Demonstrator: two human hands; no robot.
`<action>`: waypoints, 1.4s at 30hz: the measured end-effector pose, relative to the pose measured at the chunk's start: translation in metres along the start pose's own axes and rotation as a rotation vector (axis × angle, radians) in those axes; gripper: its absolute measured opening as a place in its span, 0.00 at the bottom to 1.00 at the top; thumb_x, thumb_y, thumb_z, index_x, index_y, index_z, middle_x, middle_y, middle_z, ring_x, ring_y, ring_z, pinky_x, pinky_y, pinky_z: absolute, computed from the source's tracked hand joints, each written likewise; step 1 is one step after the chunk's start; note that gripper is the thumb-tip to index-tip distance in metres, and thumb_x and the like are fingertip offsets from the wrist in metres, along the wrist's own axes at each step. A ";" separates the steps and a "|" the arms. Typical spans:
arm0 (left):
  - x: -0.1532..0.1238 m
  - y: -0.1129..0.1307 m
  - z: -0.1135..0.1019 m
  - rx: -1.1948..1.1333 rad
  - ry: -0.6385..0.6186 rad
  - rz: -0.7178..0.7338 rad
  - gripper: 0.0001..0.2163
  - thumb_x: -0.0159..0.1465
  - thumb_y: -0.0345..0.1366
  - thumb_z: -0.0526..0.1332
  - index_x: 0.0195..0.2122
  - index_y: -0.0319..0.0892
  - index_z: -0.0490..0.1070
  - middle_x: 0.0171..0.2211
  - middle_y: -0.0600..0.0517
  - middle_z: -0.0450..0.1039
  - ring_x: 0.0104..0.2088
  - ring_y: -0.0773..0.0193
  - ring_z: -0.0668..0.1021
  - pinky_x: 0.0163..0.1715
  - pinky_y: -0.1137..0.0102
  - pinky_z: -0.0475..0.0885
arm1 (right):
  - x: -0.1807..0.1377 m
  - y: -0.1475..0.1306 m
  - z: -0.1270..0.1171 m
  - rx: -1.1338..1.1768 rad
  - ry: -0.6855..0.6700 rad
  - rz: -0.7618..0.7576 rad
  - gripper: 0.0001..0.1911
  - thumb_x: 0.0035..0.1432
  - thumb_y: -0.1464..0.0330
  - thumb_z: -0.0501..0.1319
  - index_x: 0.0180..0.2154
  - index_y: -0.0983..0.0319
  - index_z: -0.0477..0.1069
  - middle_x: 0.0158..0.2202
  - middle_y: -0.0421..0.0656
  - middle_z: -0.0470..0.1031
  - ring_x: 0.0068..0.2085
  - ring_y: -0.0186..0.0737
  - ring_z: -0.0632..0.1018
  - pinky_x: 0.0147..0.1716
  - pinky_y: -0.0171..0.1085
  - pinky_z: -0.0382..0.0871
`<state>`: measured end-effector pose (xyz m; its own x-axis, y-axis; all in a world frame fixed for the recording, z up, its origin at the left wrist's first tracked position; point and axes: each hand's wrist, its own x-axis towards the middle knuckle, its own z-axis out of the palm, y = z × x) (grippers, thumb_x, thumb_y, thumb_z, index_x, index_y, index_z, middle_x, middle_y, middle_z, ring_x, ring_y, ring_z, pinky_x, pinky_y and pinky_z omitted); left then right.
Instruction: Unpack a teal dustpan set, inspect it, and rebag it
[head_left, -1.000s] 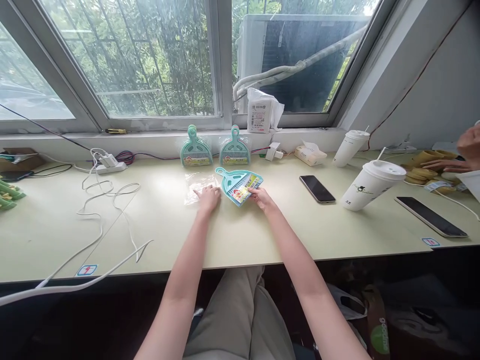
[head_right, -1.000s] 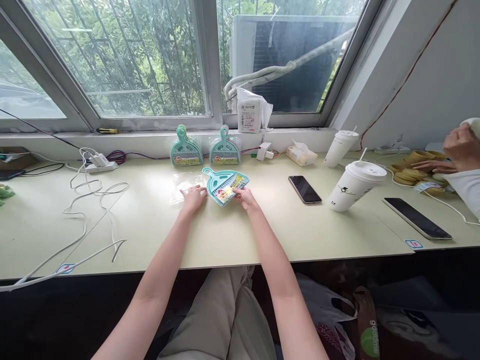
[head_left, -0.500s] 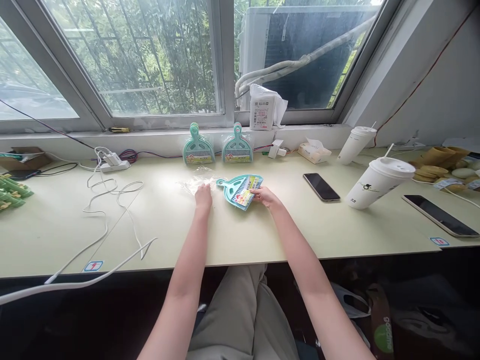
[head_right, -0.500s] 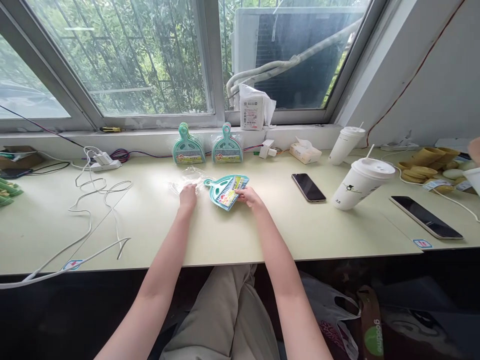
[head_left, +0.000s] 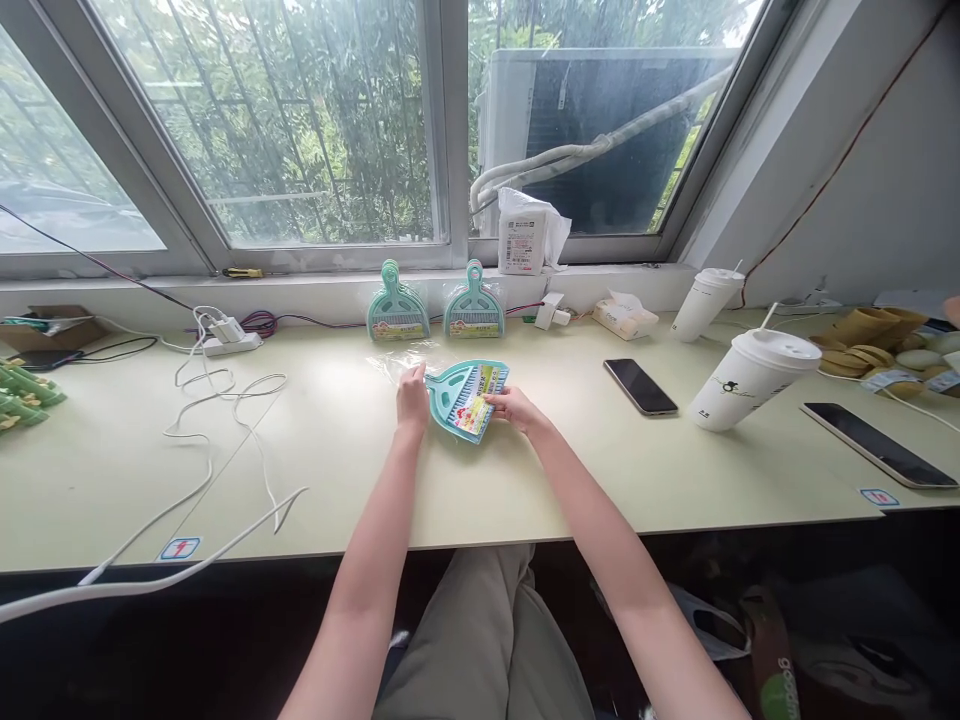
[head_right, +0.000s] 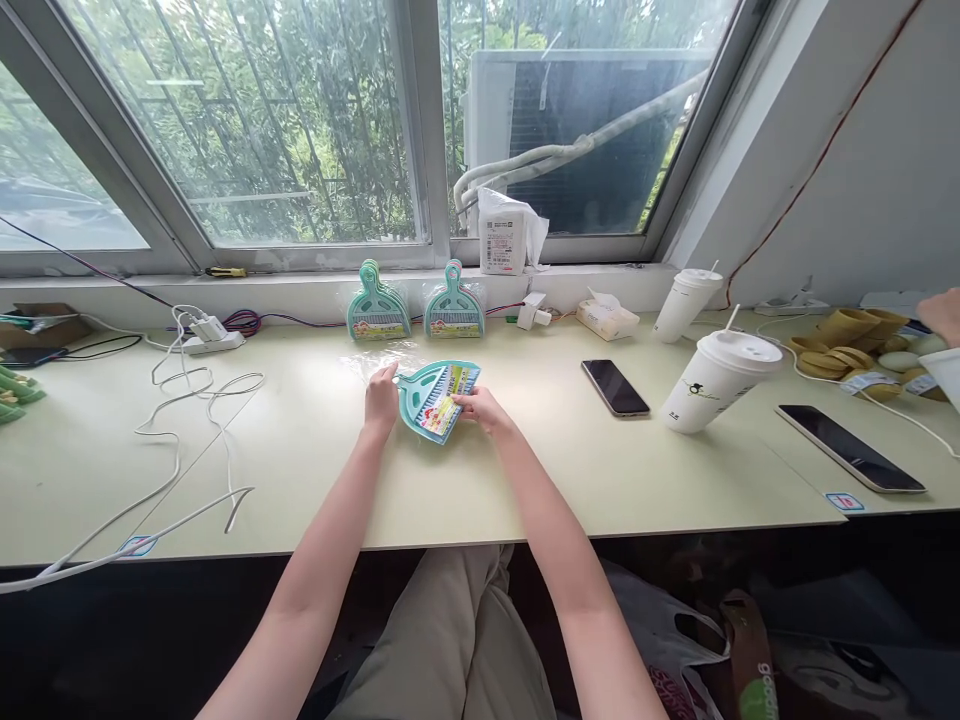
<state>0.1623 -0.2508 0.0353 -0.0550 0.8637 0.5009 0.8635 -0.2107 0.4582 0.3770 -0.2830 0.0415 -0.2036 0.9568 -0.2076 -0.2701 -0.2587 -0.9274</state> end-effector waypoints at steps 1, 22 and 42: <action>0.000 0.001 -0.001 -0.055 0.003 0.024 0.26 0.60 0.20 0.44 0.58 0.38 0.64 0.53 0.42 0.68 0.55 0.56 0.69 0.54 0.64 0.64 | 0.000 0.001 0.004 0.016 0.009 -0.013 0.06 0.51 0.78 0.63 0.34 0.67 0.74 0.33 0.47 0.80 0.33 0.40 0.81 0.32 0.37 0.78; 0.010 0.004 -0.003 -1.445 -0.125 -0.520 0.27 0.61 0.41 0.58 0.61 0.51 0.53 0.56 0.47 0.67 0.45 0.67 0.77 0.45 0.71 0.71 | -0.004 -0.009 0.008 0.261 0.131 -0.243 0.09 0.49 0.74 0.67 0.35 0.65 0.72 0.37 0.46 0.80 0.37 0.41 0.81 0.40 0.40 0.77; -0.001 0.035 -0.014 -1.357 -0.476 -0.296 0.27 0.58 0.47 0.61 0.59 0.51 0.61 0.48 0.51 0.73 0.44 0.58 0.76 0.39 0.67 0.72 | 0.001 -0.003 0.008 0.240 0.169 -0.225 0.12 0.44 0.72 0.70 0.34 0.64 0.73 0.38 0.47 0.80 0.38 0.43 0.81 0.39 0.42 0.78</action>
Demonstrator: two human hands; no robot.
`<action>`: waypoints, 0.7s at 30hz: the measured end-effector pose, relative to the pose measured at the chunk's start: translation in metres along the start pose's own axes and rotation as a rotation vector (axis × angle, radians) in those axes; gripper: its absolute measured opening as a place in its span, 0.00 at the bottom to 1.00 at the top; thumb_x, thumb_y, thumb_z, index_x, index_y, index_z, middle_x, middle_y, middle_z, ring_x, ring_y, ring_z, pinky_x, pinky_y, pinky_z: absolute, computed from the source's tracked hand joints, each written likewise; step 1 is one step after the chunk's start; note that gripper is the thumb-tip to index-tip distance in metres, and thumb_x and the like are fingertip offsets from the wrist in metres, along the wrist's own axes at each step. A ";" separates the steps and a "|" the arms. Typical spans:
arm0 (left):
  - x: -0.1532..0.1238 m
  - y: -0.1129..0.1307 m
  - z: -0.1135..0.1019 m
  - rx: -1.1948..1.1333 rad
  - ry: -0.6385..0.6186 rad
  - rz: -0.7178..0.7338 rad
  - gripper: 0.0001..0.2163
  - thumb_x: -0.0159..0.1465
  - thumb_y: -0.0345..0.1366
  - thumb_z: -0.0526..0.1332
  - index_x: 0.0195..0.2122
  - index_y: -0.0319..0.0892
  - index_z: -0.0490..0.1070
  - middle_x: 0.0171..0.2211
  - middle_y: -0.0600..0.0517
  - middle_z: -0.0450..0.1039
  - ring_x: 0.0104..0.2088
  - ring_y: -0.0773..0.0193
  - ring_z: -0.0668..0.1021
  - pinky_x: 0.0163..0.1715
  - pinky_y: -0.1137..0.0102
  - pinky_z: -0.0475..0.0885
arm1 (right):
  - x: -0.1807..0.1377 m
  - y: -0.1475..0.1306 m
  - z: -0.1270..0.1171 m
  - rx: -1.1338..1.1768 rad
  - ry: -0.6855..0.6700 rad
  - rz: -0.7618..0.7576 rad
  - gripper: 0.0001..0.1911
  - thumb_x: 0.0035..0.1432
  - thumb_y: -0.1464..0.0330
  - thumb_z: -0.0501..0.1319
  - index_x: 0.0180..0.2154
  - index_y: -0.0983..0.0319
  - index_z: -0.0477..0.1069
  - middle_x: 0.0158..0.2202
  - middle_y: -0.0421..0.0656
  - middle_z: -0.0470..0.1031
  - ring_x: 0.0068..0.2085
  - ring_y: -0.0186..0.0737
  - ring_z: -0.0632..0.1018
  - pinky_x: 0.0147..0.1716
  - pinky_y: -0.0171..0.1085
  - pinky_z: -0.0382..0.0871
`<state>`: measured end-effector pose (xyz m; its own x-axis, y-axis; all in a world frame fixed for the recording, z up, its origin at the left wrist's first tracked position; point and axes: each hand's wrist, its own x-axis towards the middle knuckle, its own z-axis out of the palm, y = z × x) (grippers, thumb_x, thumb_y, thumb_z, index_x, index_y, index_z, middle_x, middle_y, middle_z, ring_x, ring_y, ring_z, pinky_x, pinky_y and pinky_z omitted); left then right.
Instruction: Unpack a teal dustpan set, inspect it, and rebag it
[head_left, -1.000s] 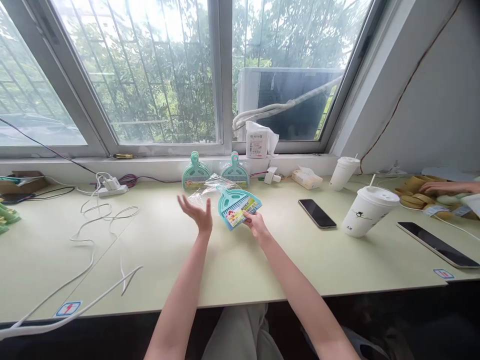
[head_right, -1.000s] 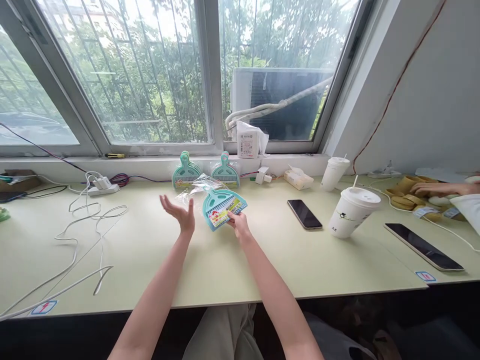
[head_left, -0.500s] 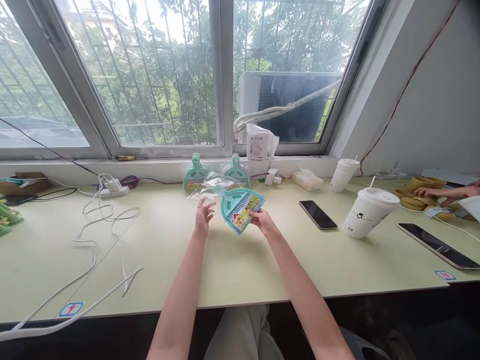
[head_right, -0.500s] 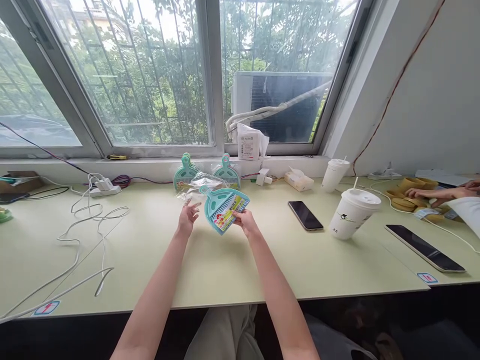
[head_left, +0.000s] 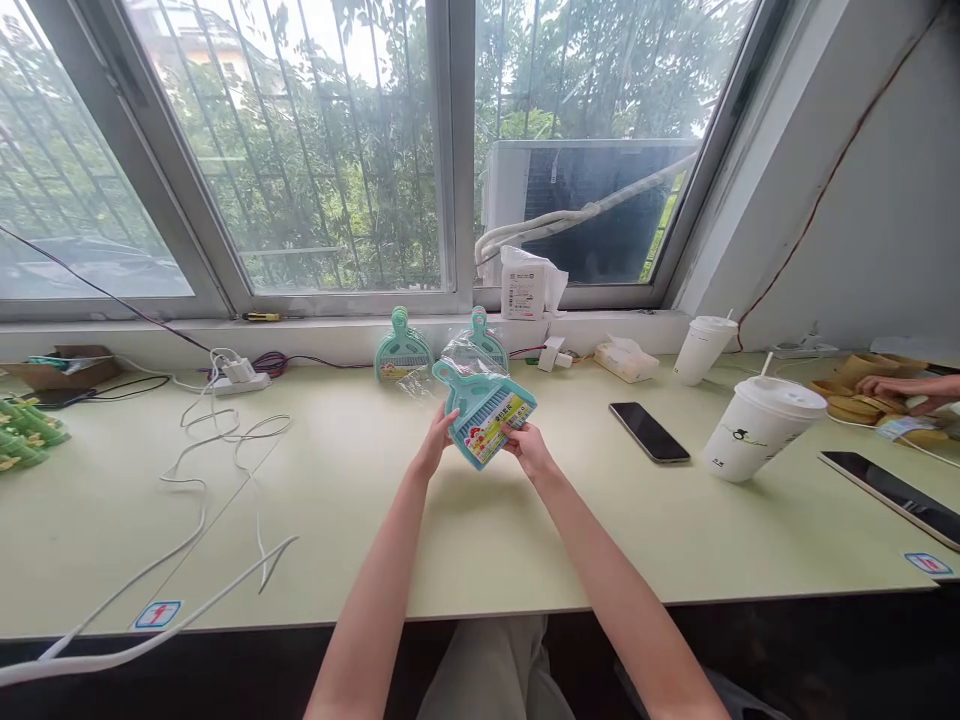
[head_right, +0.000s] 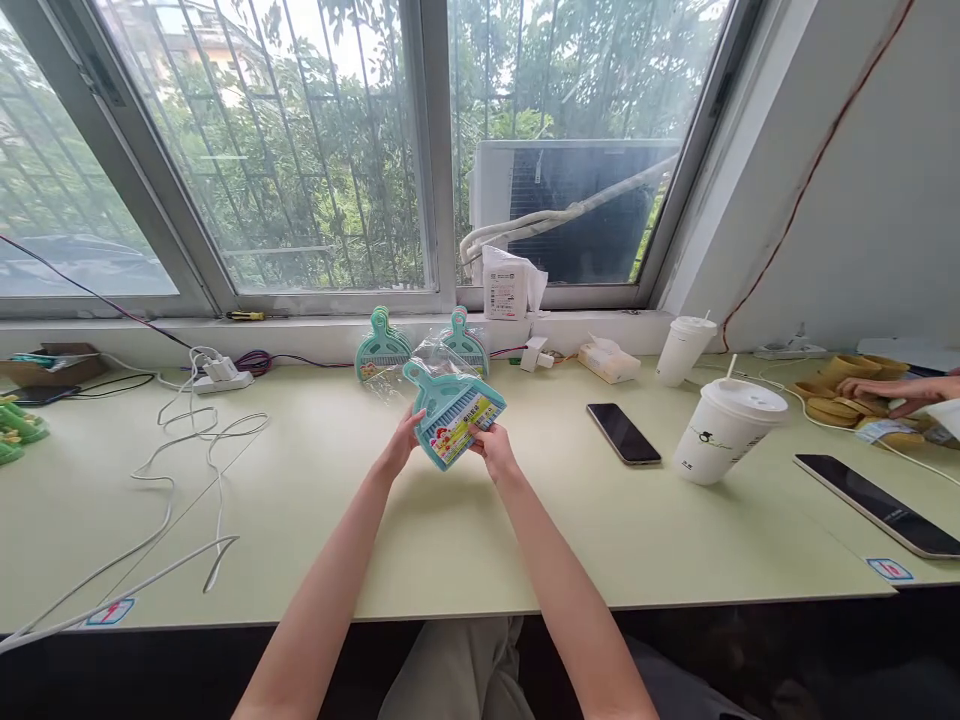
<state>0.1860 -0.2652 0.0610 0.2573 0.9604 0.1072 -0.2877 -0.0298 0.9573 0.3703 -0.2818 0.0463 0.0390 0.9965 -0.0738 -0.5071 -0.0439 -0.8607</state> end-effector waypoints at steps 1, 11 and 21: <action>-0.001 -0.001 0.003 -0.008 -0.022 -0.002 0.27 0.58 0.47 0.61 0.59 0.52 0.60 0.50 0.51 0.72 0.45 0.57 0.76 0.40 0.66 0.72 | 0.000 0.001 0.000 0.029 0.023 -0.016 0.12 0.45 0.72 0.70 0.34 0.64 0.73 0.39 0.46 0.80 0.39 0.43 0.80 0.40 0.41 0.78; -0.003 0.002 0.000 -0.033 -0.133 -0.098 0.21 0.59 0.47 0.62 0.49 0.39 0.73 0.49 0.44 0.74 0.53 0.48 0.73 0.51 0.59 0.66 | -0.002 -0.002 0.003 -0.012 -0.035 -0.052 0.14 0.45 0.69 0.71 0.35 0.63 0.73 0.40 0.46 0.79 0.41 0.43 0.80 0.41 0.42 0.78; -0.003 -0.003 0.026 -0.200 -0.118 0.004 0.22 0.58 0.44 0.63 0.51 0.39 0.70 0.50 0.44 0.73 0.55 0.48 0.71 0.55 0.57 0.64 | -0.004 0.011 0.008 0.164 0.077 -0.107 0.13 0.48 0.70 0.68 0.37 0.62 0.71 0.45 0.44 0.77 0.45 0.41 0.79 0.46 0.39 0.77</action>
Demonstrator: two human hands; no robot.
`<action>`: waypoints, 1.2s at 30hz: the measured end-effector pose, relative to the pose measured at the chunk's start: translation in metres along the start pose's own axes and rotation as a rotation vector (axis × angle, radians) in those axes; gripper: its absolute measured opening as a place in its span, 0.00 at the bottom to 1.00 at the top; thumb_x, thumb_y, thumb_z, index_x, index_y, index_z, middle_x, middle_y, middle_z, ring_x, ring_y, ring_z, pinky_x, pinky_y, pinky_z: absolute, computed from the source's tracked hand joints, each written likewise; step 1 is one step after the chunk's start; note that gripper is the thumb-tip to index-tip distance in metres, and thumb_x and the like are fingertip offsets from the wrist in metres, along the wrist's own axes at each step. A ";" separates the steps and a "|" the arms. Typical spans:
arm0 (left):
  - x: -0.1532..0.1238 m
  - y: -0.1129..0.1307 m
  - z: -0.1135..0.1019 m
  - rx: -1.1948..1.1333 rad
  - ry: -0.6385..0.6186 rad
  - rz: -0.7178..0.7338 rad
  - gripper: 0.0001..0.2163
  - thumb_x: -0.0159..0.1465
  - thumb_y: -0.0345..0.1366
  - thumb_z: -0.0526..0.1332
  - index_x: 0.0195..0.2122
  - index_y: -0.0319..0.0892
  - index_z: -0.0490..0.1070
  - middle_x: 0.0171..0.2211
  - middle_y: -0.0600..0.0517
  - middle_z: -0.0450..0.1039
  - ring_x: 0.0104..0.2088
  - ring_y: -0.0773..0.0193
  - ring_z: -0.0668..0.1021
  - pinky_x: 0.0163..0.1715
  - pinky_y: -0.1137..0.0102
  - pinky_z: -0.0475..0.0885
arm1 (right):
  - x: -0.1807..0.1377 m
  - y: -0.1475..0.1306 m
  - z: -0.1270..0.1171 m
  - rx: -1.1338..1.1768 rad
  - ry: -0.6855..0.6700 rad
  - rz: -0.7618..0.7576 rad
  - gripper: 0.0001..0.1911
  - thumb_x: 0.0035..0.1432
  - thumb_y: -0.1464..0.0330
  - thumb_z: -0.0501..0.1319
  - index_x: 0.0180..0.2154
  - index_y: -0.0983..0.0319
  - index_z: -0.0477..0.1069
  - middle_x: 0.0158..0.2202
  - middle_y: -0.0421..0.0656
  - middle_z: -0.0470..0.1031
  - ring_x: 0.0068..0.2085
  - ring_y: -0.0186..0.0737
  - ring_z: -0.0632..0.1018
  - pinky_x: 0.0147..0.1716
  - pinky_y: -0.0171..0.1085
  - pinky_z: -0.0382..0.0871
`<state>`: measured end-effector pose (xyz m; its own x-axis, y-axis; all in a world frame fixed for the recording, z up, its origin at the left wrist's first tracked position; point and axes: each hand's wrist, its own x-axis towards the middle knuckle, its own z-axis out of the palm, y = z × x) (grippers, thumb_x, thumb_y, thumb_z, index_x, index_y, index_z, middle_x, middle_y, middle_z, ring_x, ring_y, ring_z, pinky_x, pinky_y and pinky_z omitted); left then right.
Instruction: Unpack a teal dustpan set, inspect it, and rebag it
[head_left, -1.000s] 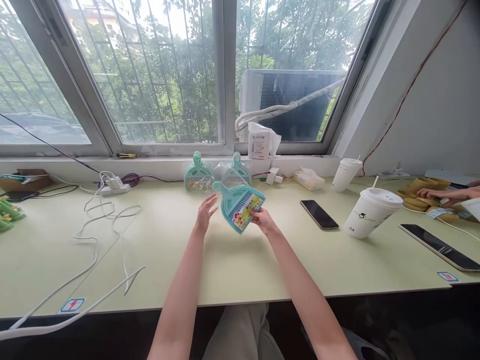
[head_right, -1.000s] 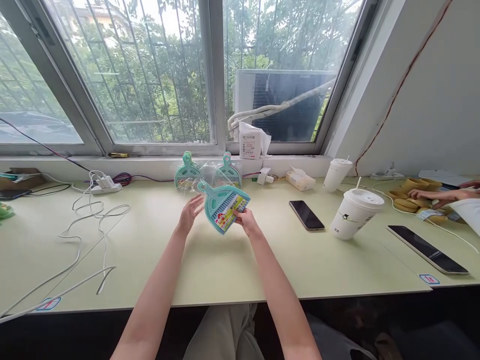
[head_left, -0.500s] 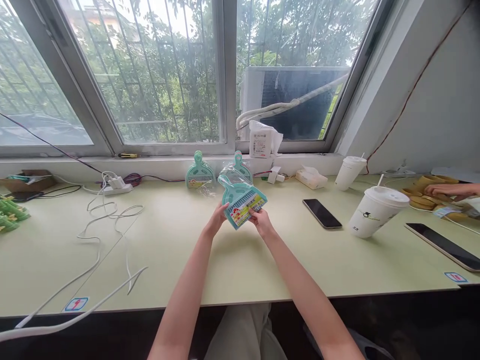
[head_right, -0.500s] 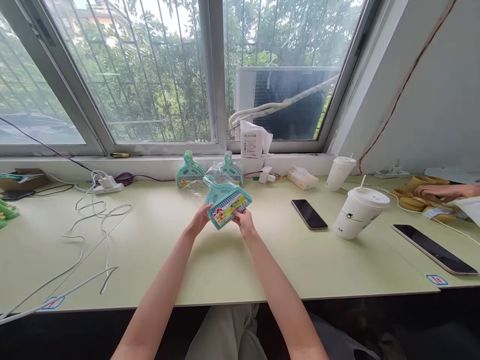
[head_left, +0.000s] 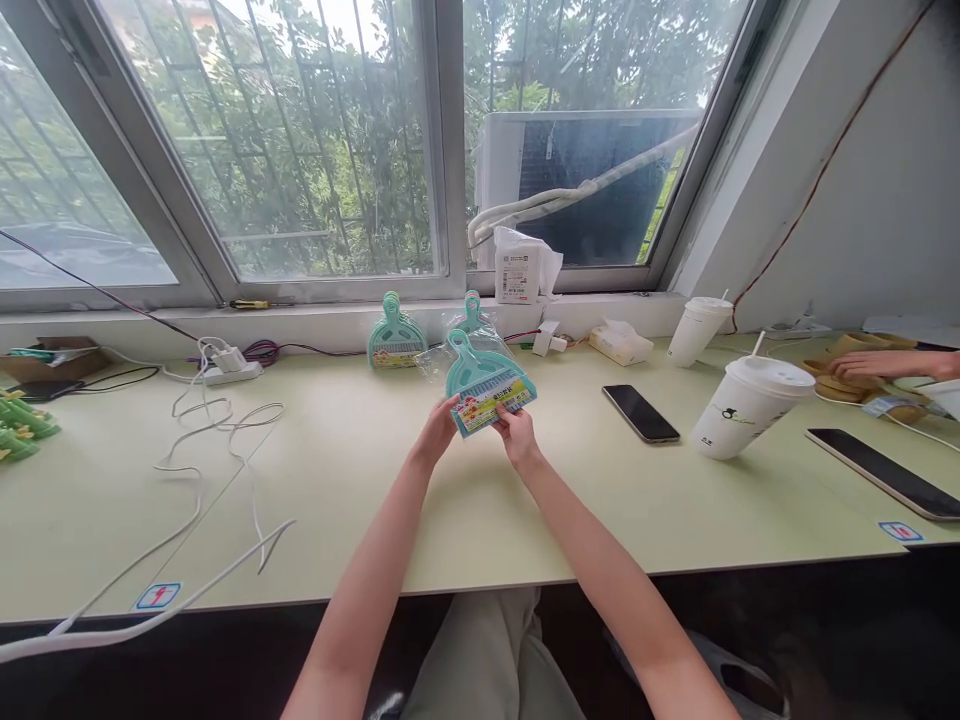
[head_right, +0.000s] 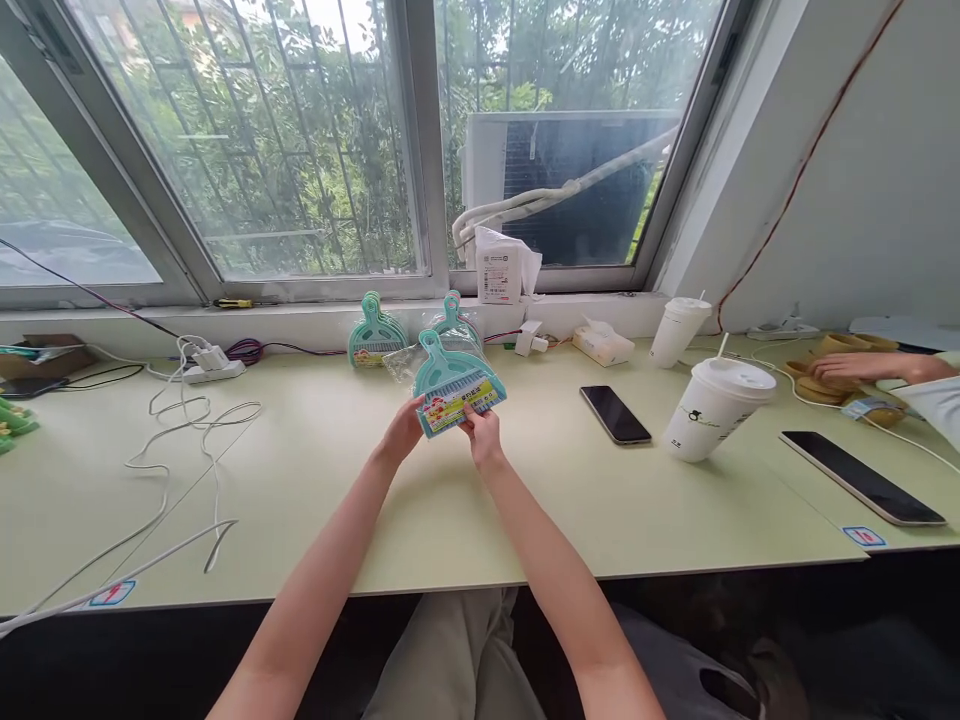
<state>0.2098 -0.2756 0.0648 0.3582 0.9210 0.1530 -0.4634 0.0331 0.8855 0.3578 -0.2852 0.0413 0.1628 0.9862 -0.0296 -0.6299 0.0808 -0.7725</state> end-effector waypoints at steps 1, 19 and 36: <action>0.001 -0.003 0.003 -0.011 0.024 -0.002 0.21 0.58 0.43 0.64 0.50 0.39 0.70 0.50 0.44 0.73 0.55 0.49 0.71 0.56 0.57 0.64 | 0.001 0.001 -0.001 -0.002 0.015 -0.009 0.13 0.48 0.70 0.68 0.37 0.62 0.71 0.45 0.44 0.77 0.46 0.41 0.78 0.46 0.39 0.77; 0.010 -0.030 0.002 0.151 0.045 0.188 0.33 0.53 0.42 0.69 0.59 0.45 0.59 0.54 0.44 0.69 0.57 0.48 0.69 0.58 0.51 0.60 | 0.013 -0.004 -0.009 -0.005 -0.042 -0.047 0.13 0.43 0.71 0.70 0.34 0.63 0.73 0.38 0.42 0.80 0.38 0.39 0.80 0.39 0.37 0.78; 0.009 -0.028 -0.005 0.189 0.033 0.185 0.34 0.55 0.44 0.66 0.61 0.49 0.53 0.56 0.46 0.67 0.58 0.48 0.67 0.58 0.49 0.61 | 0.030 -0.022 -0.037 -0.017 -0.159 -0.034 0.11 0.52 0.63 0.64 0.37 0.61 0.72 0.35 0.40 0.80 0.36 0.35 0.80 0.41 0.36 0.77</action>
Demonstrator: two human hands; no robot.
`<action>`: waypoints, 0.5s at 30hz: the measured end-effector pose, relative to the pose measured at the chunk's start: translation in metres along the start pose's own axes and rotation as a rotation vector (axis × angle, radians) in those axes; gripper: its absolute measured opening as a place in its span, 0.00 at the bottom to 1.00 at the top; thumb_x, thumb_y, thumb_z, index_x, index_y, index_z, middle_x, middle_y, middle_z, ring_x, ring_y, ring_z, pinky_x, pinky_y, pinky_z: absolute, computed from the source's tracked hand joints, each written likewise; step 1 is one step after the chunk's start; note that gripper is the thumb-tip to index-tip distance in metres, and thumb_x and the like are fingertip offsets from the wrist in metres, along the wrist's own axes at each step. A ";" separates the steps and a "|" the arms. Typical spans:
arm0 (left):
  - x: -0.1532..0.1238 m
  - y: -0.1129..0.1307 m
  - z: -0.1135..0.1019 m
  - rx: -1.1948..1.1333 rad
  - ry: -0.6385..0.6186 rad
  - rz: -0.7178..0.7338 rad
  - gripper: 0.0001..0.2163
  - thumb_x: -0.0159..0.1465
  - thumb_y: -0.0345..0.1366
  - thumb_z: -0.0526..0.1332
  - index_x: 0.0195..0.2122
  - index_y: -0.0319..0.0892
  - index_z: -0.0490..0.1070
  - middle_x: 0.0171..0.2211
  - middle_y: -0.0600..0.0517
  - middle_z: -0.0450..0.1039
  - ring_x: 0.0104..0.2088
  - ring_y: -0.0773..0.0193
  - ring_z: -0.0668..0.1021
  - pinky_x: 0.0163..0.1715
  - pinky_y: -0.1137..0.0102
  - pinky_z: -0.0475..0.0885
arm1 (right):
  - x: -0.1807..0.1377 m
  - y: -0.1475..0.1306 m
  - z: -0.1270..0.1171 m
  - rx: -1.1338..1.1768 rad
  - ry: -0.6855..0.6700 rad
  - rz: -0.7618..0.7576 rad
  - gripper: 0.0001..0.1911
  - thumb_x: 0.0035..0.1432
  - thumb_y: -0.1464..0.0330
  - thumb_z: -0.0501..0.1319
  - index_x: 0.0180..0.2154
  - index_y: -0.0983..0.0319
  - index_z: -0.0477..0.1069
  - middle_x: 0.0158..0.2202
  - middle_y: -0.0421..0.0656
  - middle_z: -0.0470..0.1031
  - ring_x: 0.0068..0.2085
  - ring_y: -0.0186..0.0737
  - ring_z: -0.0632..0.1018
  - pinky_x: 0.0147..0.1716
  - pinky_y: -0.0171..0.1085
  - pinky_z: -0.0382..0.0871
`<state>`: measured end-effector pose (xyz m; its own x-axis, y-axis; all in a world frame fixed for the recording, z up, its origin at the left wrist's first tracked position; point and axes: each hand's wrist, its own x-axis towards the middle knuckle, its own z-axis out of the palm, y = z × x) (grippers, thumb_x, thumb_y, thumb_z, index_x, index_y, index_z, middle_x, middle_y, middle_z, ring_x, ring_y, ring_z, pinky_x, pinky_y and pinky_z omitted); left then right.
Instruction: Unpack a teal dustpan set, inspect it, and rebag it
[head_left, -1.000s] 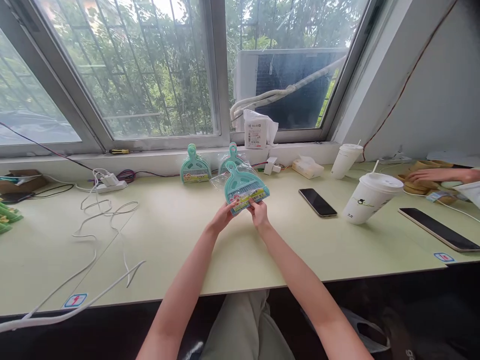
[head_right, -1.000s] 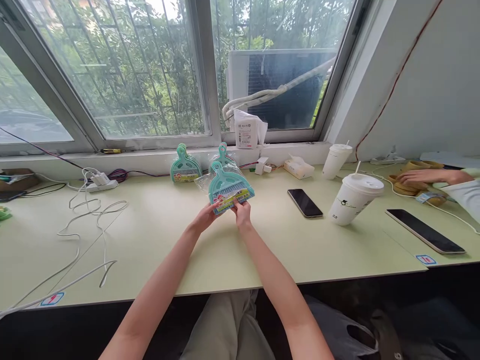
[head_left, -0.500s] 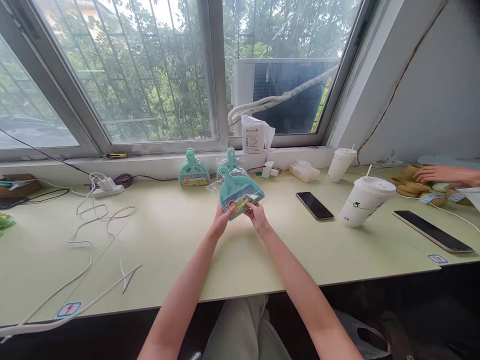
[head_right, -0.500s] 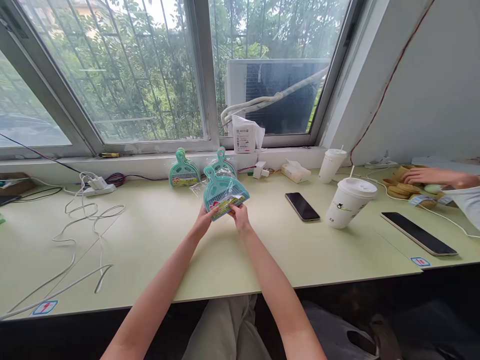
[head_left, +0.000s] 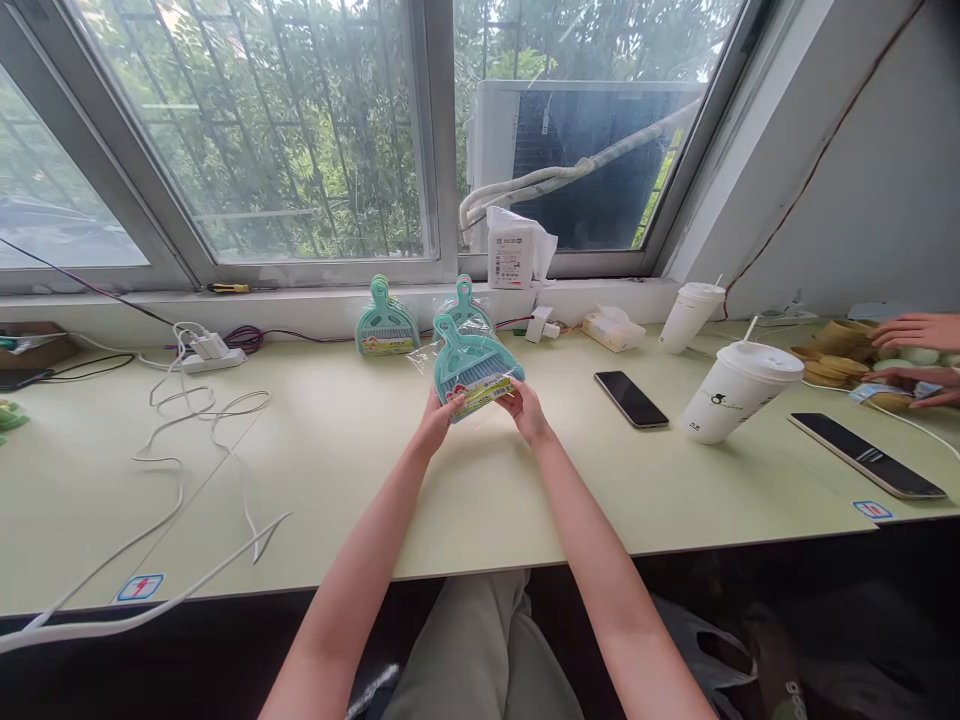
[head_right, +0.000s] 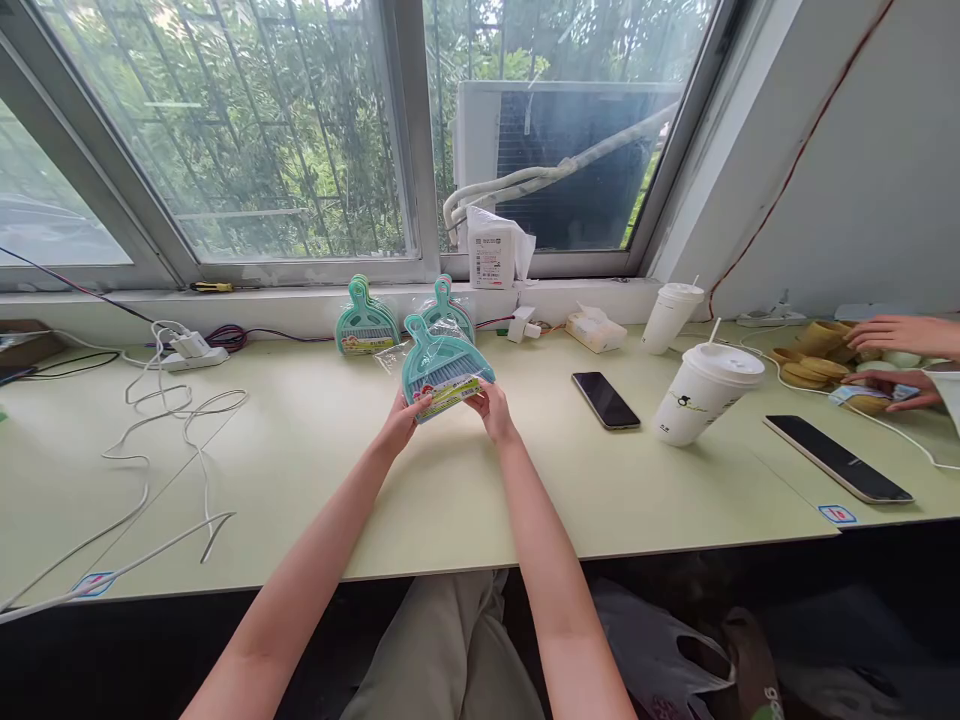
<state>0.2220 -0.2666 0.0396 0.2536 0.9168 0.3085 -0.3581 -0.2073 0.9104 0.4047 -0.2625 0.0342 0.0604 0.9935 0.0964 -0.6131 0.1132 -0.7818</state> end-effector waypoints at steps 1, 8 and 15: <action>0.000 0.002 -0.001 -0.005 -0.008 -0.002 0.34 0.55 0.44 0.66 0.61 0.49 0.54 0.56 0.46 0.67 0.58 0.47 0.67 0.58 0.49 0.61 | -0.001 -0.001 0.001 -0.026 -0.036 -0.006 0.12 0.50 0.64 0.66 0.37 0.61 0.72 0.36 0.40 0.80 0.37 0.35 0.80 0.41 0.36 0.77; -0.002 -0.001 0.004 -0.020 -0.091 -0.082 0.37 0.53 0.41 0.69 0.62 0.49 0.53 0.56 0.46 0.67 0.58 0.45 0.67 0.57 0.46 0.60 | 0.007 0.006 -0.007 -0.042 0.338 0.021 0.11 0.51 0.62 0.67 0.31 0.63 0.71 0.26 0.40 0.78 0.28 0.34 0.79 0.31 0.35 0.78; 0.000 -0.001 -0.007 -0.055 -0.067 -0.069 0.38 0.52 0.41 0.69 0.63 0.49 0.53 0.57 0.45 0.66 0.59 0.44 0.65 0.58 0.45 0.58 | 0.003 0.006 -0.003 -0.004 0.122 0.062 0.13 0.56 0.57 0.61 0.38 0.60 0.72 0.35 0.40 0.79 0.36 0.36 0.80 0.41 0.38 0.78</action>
<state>0.2164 -0.2640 0.0372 0.3382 0.9031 0.2647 -0.3857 -0.1235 0.9143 0.4040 -0.2593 0.0279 0.1179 0.9926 -0.0275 -0.6155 0.0514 -0.7865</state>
